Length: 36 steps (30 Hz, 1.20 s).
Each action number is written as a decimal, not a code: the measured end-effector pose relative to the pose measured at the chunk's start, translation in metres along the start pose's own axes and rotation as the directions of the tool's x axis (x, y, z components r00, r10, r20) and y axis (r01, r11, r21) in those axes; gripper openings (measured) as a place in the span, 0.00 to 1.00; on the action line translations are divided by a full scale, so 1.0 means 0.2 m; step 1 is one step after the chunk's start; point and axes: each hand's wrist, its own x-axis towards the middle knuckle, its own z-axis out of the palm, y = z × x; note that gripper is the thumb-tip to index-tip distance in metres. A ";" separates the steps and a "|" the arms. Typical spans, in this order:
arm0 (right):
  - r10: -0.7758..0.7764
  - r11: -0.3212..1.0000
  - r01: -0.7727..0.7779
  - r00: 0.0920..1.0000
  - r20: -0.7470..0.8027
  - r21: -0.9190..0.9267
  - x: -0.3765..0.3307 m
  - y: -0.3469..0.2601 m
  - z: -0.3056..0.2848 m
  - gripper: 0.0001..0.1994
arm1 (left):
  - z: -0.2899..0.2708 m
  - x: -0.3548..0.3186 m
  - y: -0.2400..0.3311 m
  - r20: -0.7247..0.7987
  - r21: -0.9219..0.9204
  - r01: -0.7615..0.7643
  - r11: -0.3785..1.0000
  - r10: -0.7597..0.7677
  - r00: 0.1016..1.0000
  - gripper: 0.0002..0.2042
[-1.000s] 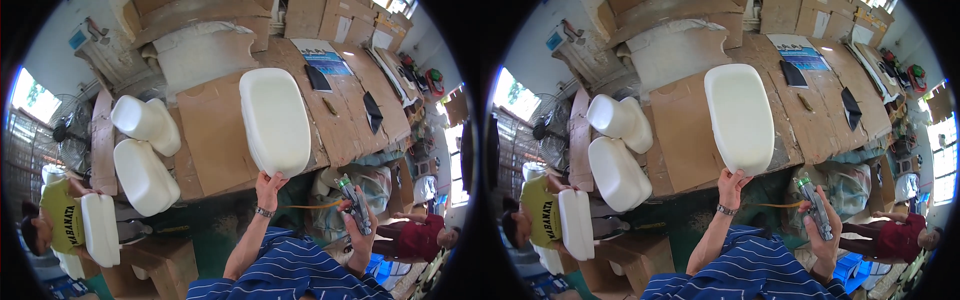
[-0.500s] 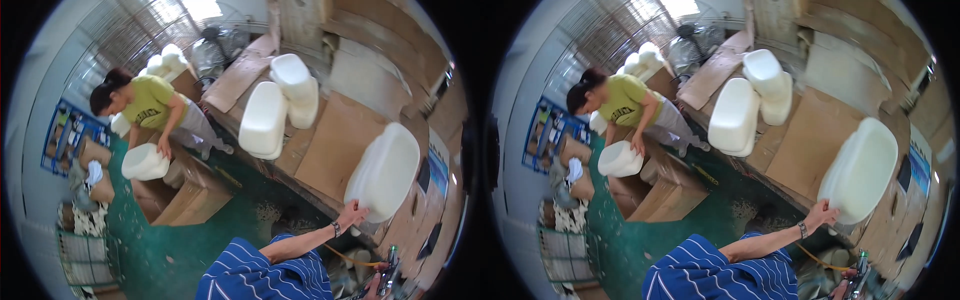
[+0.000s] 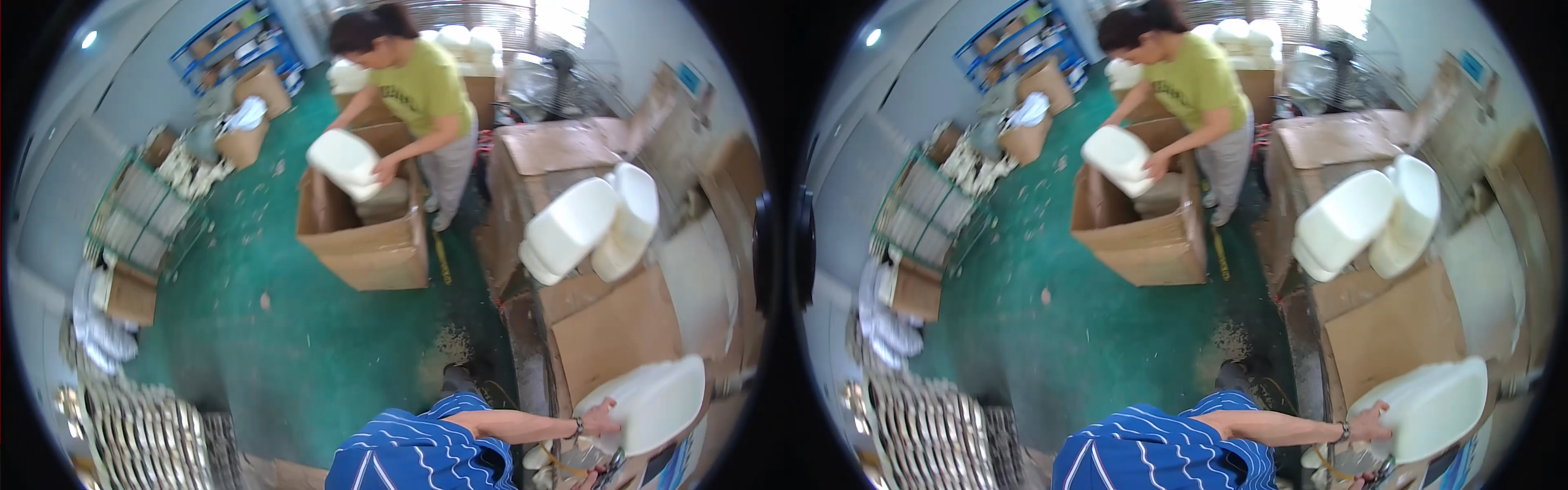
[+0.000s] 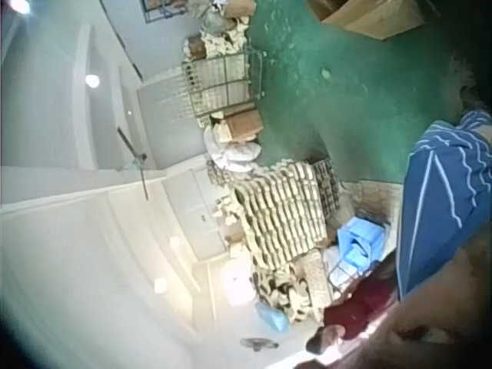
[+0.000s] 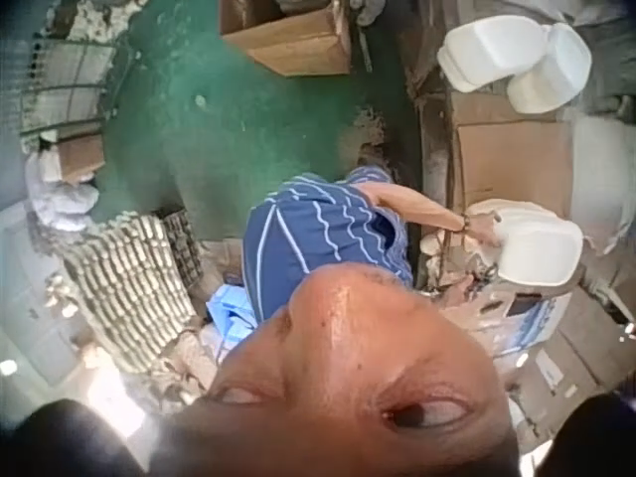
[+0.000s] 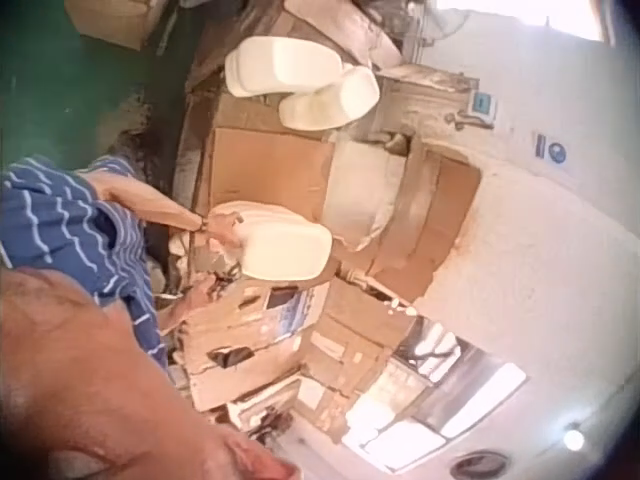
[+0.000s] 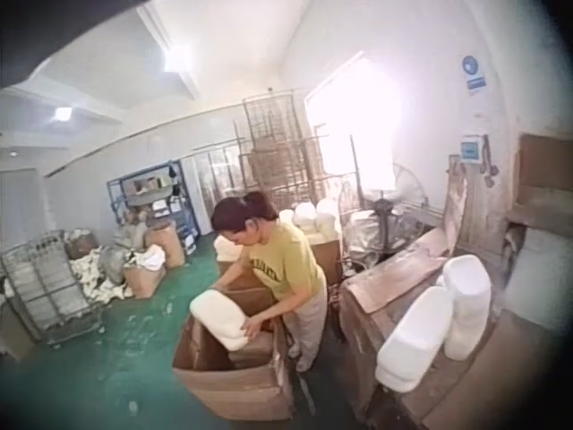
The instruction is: Using a spray gun to apply a substance to foam components and organizing them on a workbench.
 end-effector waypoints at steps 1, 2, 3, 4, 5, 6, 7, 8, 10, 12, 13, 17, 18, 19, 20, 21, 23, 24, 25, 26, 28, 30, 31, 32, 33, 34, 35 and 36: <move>-0.046 0.999 0.045 0.997 0.057 0.017 0.05 -0.05 0.03 0.18 | 0.01 -0.02 0.05 -0.029 0.031 0.006 1.000 -0.005 1.000 0.42; -0.096 0.995 0.092 0.989 0.111 0.036 0.09 -0.10 0.06 0.18 | 0.03 -0.02 0.03 -0.055 0.020 -0.023 1.000 0.024 0.998 0.42; -0.138 0.990 0.130 0.978 0.159 0.057 0.11 -0.16 0.10 0.18 | 0.03 -0.01 0.02 -0.074 0.016 -0.049 0.999 0.050 0.996 0.41; -0.160 0.986 0.148 0.967 0.197 0.076 0.13 -0.18 0.13 0.18 | 0.03 -0.03 0.03 -0.103 0.003 -0.061 0.998 0.061 0.993 0.41; -0.180 0.982 0.162 0.957 0.229 0.094 0.15 -0.21 0.15 0.18 | 0.04 -0.06 0.04 -0.080 -0.049 -0.059 0.997 0.055 0.995 0.41; -0.194 0.979 0.171 0.945 0.263 0.109 0.15 -0.21 0.15 0.18 | 0.04 -0.08 0.03 -0.054 -0.106 -0.052 0.993 0.047 0.997 0.41; -0.204 0.977 0.175 0.935 0.290 0.122 0.15 -0.22 0.15 0.19 | 0.03 -0.08 0.04 -0.067 -0.117 -0.062 0.991 0.054 0.996 0.41; -0.209 0.975 0.174 0.928 0.309 0.136 0.15 -0.21 0.14 0.19 | 0.04 -0.08 0.04 -0.073 -0.106 -0.058 0.993 0.050 0.996 0.41; -0.195 0.976 0.148 0.923 0.331 0.163 0.15 -0.19 0.11 0.19 | 0.06 -0.07 0.02 -0.058 -0.092 -0.045 0.995 0.040 0.998 0.41; -0.151 0.977 0.093 0.939 0.309 0.193 0.14 -0.13 0.05 0.20 | 0.12 -0.06 -0.02 -0.034 -0.089 -0.045 0.995 0.042 0.999 0.41; -0.136 0.974 0.070 0.941 0.308 0.216 0.12 -0.09 0.02 0.20 | 0.11 -0.04 -0.03 -0.045 -0.050 -0.012 0.999 0.009 0.999 0.41; 0.040 0.950 -0.088 0.986 0.164 0.300 -0.10 0.11 -0.21 0.22 | 0.04 0.11 -0.18 0.008 -0.038 -0.039 0.999 0.039 0.999 0.44; 0.137 0.930 -0.158 0.987 0.087 0.333 -0.21 0.21 -0.30 0.22 | 0.00 0.12 -0.17 0.056 -0.010 -0.030 0.999 0.031 0.998 0.43; 0.060 0.895 -0.022 0.996 -0.071 0.446 -0.24 0.35 -0.23 0.20 | -0.04 0.13 -0.12 0.249 -0.038 0.040 0.998 -0.029 0.968 0.41; -0.036 0.851 0.141 0.977 -0.212 0.506 -0.20 0.42 -0.14 0.17 | -0.09 0.10 -0.12 0.056 0.017 -0.008 1.000 0.007 0.998 0.34; 0.142 0.823 -0.024 0.976 -0.164 0.568 -0.27 0.26 -0.19 0.21 | -0.10 0.08 -0.05 0.169 -0.094 0.015 0.995 0.001 0.986 0.28; 0.096 0.840 0.068 0.958 -0.271 0.539 -0.34 0.00 -0.28 0.27 | -0.10 0.03 0.08 0.252 -0.102 0.141 0.985 -0.112 0.961 0.22; 0.088 0.856 0.084 0.949 -0.304 0.510 -0.35 -0.08 -0.31 0.28 | -0.12 0.06 0.05 0.264 -0.156 0.135 0.978 -0.091 0.960 0.25; 0.077 0.873 0.096 0.941 -0.328 0.479 -0.38 -0.13 -0.35 0.30 | -0.15 0.08 0.02 0.304 -0.224 0.161 0.961 -0.088 0.949 0.24; 0.150 0.876 0.056 0.912 -0.380 0.480 -0.41 -0.17 -0.39 0.30 | -0.15 0.09 0.03 0.325 -0.248 0.171 0.954 -0.084 0.942 0.21; 0.166 0.880 0.027 0.918 -0.361 0.474 -0.46 -0.23 -0.46 0.29 | -0.15 0.06 0.08 0.338 -0.250 0.192 0.949 -0.100 0.936 0.20; 0.213 0.901 -0.010 0.882 -0.420 0.434 -0.54 -0.27 -0.52 0.29 | -0.14 0.08 0.06 0.363 -0.242 0.206 0.948 -0.108 0.925 0.20; 0.210 0.918 -0.021 0.872 -0.442 0.396 -0.57 -0.29 -0.53 0.29 | -0.13 0.08 0.05 0.365 -0.253 0.205 0.945 -0.103 0.925 0.20; 0.179 0.946 -0.008 0.845 -0.504 0.323 -0.59 -0.30 -0.53 0.29 | -0.12 0.08 0.05 0.388 -0.234 0.227 0.945 -0.123 0.913 0.20; 0.202 0.945 -0.029 0.834 -0.513 0.326 -0.62 -0.31 -0.54 0.29 | -0.11 0.07 0.05 0.382 -0.232 0.206 0.951 -0.105 0.918 0.19; 0.193 0.939 0.001 0.825 -0.531 0.343 -0.64 -0.32 -0.54 0.29 | -0.11 0.06 0.04 0.373 -0.232 0.182 0.955 -0.086 0.924 0.18; 0.181 0.933 0.033 0.817 -0.548 0.358 -0.66 -0.33 -0.54 0.29 | -0.10 0.06 0.04 0.387 -0.222 0.200 0.954 -0.102 0.917 0.18; 0.207 0.925 0.009 0.825 -0.525 0.379 -0.67 -0.34 -0.54 0.30 | -0.10 0.06 0.04 0.377 -0.242 0.191 0.951 -0.089 0.922 0.18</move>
